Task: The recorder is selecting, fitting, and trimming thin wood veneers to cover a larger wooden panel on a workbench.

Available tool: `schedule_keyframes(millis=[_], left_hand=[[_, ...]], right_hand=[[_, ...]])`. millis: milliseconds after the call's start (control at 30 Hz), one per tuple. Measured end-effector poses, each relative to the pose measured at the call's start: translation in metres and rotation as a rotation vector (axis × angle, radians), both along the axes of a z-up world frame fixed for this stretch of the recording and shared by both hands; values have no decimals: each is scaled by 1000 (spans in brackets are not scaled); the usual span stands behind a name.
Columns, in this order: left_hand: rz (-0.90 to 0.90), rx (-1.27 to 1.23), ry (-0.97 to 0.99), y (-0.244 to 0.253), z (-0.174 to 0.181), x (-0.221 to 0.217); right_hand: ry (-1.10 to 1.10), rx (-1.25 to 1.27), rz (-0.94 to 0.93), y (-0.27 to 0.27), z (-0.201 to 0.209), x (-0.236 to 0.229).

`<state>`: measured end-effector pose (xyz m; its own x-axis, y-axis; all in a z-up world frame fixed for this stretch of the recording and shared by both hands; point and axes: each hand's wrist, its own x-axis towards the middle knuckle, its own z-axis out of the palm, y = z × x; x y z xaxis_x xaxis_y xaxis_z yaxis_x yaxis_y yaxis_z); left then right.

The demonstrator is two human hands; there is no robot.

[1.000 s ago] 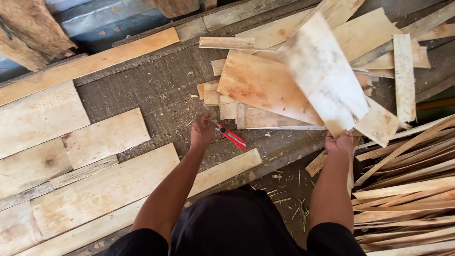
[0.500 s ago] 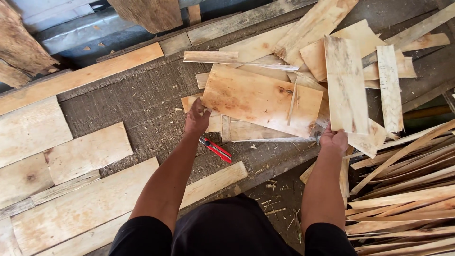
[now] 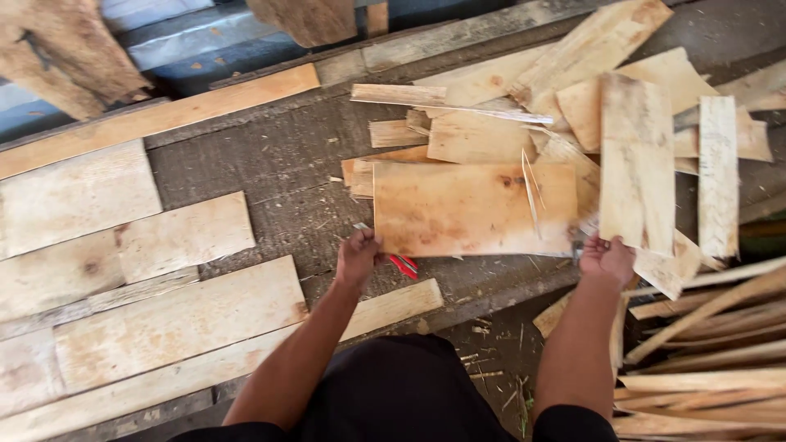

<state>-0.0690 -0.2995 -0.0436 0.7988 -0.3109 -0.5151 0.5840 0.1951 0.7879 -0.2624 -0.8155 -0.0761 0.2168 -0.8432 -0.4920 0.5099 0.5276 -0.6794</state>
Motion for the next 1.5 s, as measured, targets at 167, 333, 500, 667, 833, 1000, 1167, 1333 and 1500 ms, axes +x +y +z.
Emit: schedule_keyframes(millis=[167, 333, 500, 667, 833, 1000, 1167, 1333, 1500], left_hand=[[178, -105, 67, 55, -19, -36], [303, -98, 21, 88, 4, -41], [371, -119, 148, 104, -3, -40], [318, -152, 220, 120, 15, -47], [289, -191, 42, 149, 25, -51], [289, -151, -2, 187, 14, -53], [279, -137, 31, 223, 7, -59], [305, -121, 0, 253, 11, -62], [311, -115, 8, 274, 6, -61]], right_hand=[[-64, -39, 185, -16, -37, -15], [-305, -21, 139, -50, -77, -24], [-336, 43, 221, -30, -72, -9], [-413, -109, 474, -42, -83, 5], [274, -89, 447, 44, -14, 11], [113, 2, 211, 1, -77, -2], [68, 14, 205, 26, -70, -6], [228, 45, 453, 103, -18, -3], [157, 17, 406, 116, -23, 3]])
